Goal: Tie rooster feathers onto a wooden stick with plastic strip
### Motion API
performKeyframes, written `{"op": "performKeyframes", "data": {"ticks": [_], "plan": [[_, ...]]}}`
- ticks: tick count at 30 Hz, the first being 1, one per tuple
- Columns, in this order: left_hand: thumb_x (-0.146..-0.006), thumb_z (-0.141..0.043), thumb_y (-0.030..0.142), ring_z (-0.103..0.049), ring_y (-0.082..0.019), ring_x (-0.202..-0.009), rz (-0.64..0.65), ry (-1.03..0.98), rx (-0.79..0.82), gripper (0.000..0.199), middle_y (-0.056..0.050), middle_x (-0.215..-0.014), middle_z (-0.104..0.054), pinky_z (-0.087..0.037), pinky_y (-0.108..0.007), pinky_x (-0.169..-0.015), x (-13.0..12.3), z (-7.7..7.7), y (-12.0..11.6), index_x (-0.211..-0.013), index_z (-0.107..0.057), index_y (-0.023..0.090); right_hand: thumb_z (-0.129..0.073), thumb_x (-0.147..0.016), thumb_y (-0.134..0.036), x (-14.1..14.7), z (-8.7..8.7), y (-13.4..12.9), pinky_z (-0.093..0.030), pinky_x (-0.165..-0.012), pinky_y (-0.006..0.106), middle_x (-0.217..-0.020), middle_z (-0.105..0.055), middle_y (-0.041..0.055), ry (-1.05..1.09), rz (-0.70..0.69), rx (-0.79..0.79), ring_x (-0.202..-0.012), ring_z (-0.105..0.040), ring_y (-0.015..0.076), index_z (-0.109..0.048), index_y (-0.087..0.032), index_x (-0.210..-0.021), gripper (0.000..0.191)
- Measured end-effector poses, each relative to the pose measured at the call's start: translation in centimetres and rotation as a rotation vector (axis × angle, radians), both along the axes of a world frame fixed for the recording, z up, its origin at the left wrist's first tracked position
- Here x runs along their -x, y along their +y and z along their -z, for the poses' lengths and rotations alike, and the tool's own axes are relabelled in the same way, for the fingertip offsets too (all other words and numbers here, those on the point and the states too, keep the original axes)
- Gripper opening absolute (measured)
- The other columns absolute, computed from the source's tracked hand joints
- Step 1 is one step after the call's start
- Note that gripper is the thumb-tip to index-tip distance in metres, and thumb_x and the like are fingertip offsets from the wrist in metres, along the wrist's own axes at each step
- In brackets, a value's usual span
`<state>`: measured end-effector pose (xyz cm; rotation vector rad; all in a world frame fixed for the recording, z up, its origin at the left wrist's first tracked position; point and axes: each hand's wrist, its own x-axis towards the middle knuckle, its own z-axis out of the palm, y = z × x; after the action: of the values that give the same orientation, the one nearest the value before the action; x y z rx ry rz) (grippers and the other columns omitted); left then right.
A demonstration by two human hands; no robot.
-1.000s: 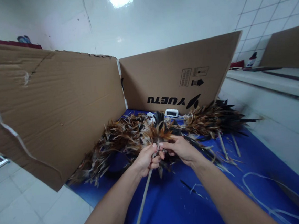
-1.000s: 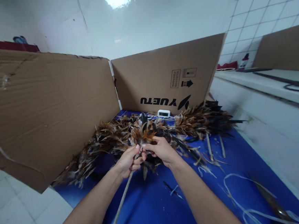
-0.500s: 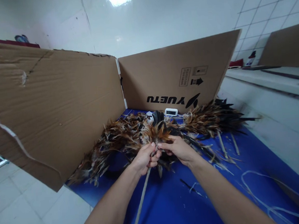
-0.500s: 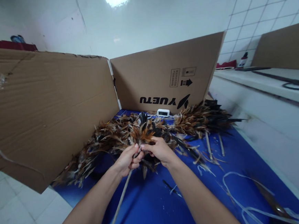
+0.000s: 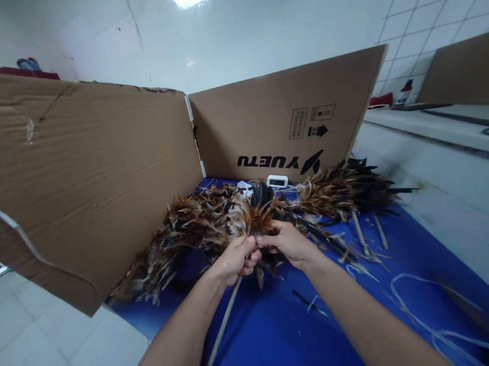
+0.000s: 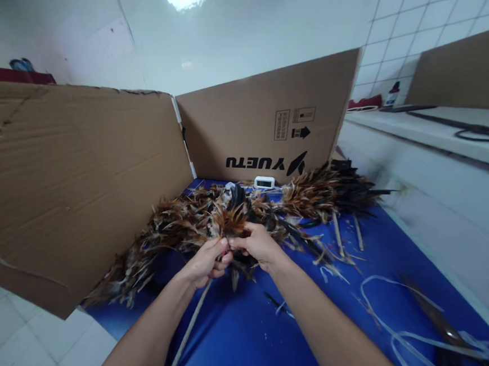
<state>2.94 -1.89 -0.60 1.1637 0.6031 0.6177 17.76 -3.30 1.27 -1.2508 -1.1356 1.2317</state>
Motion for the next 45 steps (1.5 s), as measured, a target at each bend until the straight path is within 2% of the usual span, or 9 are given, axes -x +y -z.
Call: {"op": "performKeyframes", "data": {"ticks": [5, 9, 13, 19, 22, 25, 29, 36, 45], "plan": [[-0.080, -0.049, 0.051, -0.012, -0.001, -0.038, 0.026, 0.004, 0.031, 0.033, 0.007, -0.057, -0.036, -0.007, -0.012, -0.032, 0.2, 0.0, 0.3, -0.083, -0.041, 0.019, -0.069, -0.056, -0.025, 0.2, -0.1, 0.0, -0.031, -0.043, 0.021, -0.057, -0.059, -0.0017, -0.044, -0.017, -0.040, -0.048, -0.047, 0.0086, -0.059, -0.014, -0.076, 0.025], [-0.080, -0.051, 0.049, -0.014, -0.001, -0.038, -0.055, -0.093, 0.057, 0.032, 0.007, -0.057, -0.036, -0.008, -0.012, -0.032, 0.7, -0.3, 0.8, -0.081, -0.040, 0.019, -0.066, -0.060, -0.032, -0.6, -0.1, 0.4, -0.032, -0.042, 0.021, -0.053, -0.052, -0.0060, -0.130, 0.059, -0.114, -0.043, -0.043, 0.0081, -0.055, -0.018, -0.075, 0.023], [-0.078, -0.054, 0.046, -0.014, 0.000, -0.038, -0.173, -0.173, 0.072, 0.032, 0.007, -0.057, -0.036, -0.009, -0.011, -0.032, 1.6, -0.9, 1.6, -0.080, -0.042, 0.017, -0.059, -0.067, -0.030, -1.5, 0.6, 1.0, -0.039, -0.054, 0.026, -0.061, -0.058, -0.0022, -0.498, 0.140, -0.265, -0.053, -0.051, 0.0124, -0.058, -0.019, -0.071, 0.012], [-0.076, -0.059, 0.043, -0.016, 0.000, -0.037, -0.245, -0.260, 0.072, 0.031, 0.007, -0.057, -0.036, -0.008, -0.011, -0.031, 2.6, -1.3, 2.5, -0.079, -0.042, 0.017, -0.050, -0.077, -0.019, -0.3, 2.6, 1.1, -0.040, -0.074, 0.027, -0.088, -0.064, 0.0051, -1.060, -0.042, -0.394, -0.081, -0.057, 0.0173, -0.065, -0.019, -0.087, 0.018], [-0.075, -0.060, 0.043, -0.017, 0.000, -0.037, -0.269, -0.295, 0.075, 0.032, 0.007, -0.057, -0.036, -0.008, -0.011, -0.031, 2.8, -1.3, 2.6, -0.079, -0.042, 0.017, -0.051, -0.078, -0.016, 0.3, 3.5, 1.0, -0.037, -0.083, 0.028, -0.097, -0.062, 0.0079, -1.257, -0.072, -0.388, -0.095, -0.053, 0.0203, -0.064, -0.019, -0.096, 0.022], [-0.075, -0.061, 0.043, -0.017, 0.000, -0.037, -0.251, -0.299, 0.081, 0.033, 0.007, -0.056, -0.037, -0.008, -0.011, -0.031, 2.8, -1.3, 2.6, -0.079, -0.041, 0.017, -0.053, -0.076, -0.015, 0.2, 3.8, 1.0, -0.036, -0.083, 0.030, -0.094, -0.062, 0.0099, -1.359, -0.084, -0.342, -0.094, -0.052, 0.0226, -0.064, -0.019, -0.090, 0.019], [-0.074, -0.061, 0.043, -0.017, 0.001, -0.037, -0.237, -0.299, 0.086, 0.033, 0.007, -0.056, -0.038, -0.008, -0.011, -0.032, 2.7, -1.2, 2.6, -0.078, -0.040, 0.017, -0.050, -0.077, -0.013, -0.7, 3.5, 1.4, -0.036, -0.079, 0.028, -0.086, -0.063, 0.0080, -1.332, -0.120, -0.322, -0.089, -0.054, 0.0211, -0.064, -0.018, -0.079, 0.016], [-0.075, -0.059, 0.043, -0.016, 0.000, -0.037, -0.264, -0.315, 0.104, 0.031, 0.007, -0.056, -0.037, -0.008, -0.011, -0.032, 2.8, -1.0, 3.0, -0.079, -0.041, 0.018, -0.047, -0.079, -0.018, -2.2, 1.6, 1.2, -0.036, -0.061, 0.024, -0.068, -0.062, 0.0010, -1.130, -0.119, -0.255, -0.066, -0.057, 0.0159, -0.059, -0.020, -0.082, 0.013], [-0.076, -0.059, 0.042, -0.017, 0.000, -0.036, -0.285, -0.321, 0.094, 0.030, 0.007, -0.056, -0.038, -0.008, -0.012, -0.032, 2.8, -1.0, 3.0, -0.079, -0.041, 0.018, -0.064, -0.066, -0.028, -4.5, -0.9, 0.7, -0.042, -0.073, 0.032, -0.083, -0.070, 0.0014, -0.689, -0.031, -0.288, -0.078, -0.061, 0.0209, -0.071, -0.023, -0.082, 0.018]]}}
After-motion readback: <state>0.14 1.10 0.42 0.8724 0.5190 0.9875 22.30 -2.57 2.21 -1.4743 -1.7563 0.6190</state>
